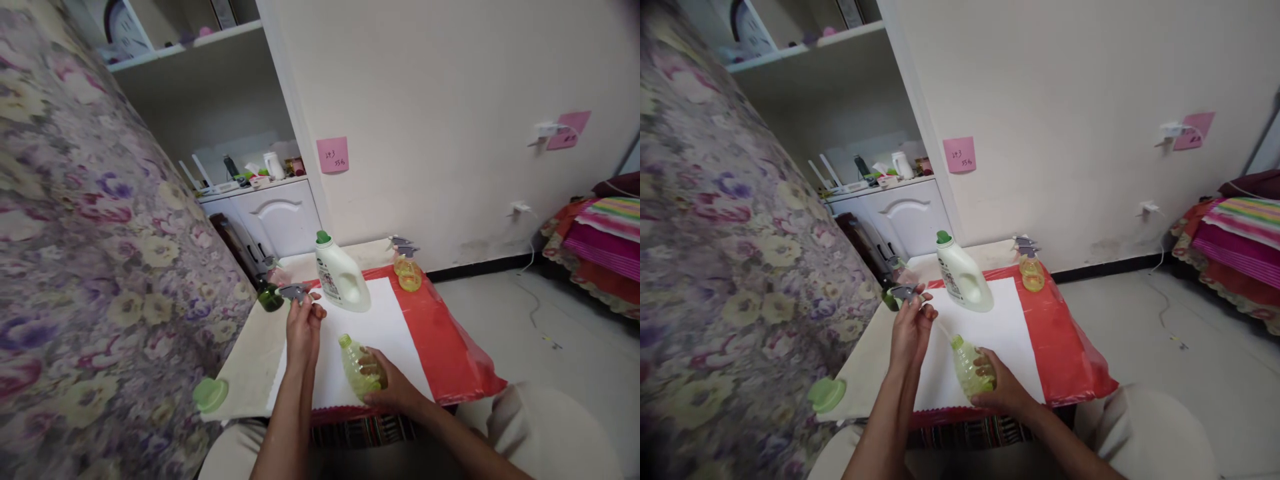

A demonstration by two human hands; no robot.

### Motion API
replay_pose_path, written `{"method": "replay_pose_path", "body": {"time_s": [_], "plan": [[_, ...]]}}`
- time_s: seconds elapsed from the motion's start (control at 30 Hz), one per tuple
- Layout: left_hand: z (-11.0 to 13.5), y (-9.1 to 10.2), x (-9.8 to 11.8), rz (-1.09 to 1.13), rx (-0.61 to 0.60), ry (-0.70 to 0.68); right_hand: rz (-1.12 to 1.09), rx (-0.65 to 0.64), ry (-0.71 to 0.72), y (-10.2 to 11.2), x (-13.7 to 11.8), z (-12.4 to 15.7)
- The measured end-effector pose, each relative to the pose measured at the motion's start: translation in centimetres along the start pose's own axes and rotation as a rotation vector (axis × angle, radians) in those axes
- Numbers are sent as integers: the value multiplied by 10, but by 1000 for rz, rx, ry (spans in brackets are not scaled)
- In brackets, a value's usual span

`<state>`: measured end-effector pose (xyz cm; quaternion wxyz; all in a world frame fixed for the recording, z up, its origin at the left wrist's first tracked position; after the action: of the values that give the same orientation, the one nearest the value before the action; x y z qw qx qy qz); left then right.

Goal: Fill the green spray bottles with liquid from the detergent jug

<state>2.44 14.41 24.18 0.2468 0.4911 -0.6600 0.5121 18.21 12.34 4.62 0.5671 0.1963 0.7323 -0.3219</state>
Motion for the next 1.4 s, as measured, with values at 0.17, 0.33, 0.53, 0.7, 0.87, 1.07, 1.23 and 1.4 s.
{"method": "replay_pose_path", "body": {"time_s": [0.17,0.33,0.53,0.7,0.87,1.07,1.23,1.4], "plan": [[-18,19,18,32,9,-41,10,12,-13,-1,1,1],[-43,46,30,-52,27,-48,-2,39,-22,-2,-2,2],[-62,96,1,-461,0,219,18,72,-29,0,-2,3],[-60,146,-46,-908,11,508,92,82,-30,1,0,5],[-53,179,-71,-1261,-20,599,201,119,-46,1,-1,6],[-45,194,-83,-1553,-83,567,205,116,-55,4,8,6],[-37,203,-91,-1669,-82,528,206,74,-82,5,9,6],[-30,207,-89,-1673,-65,445,226,103,-78,6,-2,3]]}}
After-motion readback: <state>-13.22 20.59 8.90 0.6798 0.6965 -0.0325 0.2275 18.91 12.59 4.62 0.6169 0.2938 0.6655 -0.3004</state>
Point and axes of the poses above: each hand's wrist, its own z-axis away from the middle knuckle, its own y-axis out of the back of the hand, x = y × z, the point moved 6 cm from there along -z, towards the middle knuckle, and after that the axes turned 12 degrees about -x, right-handed, at the moved point
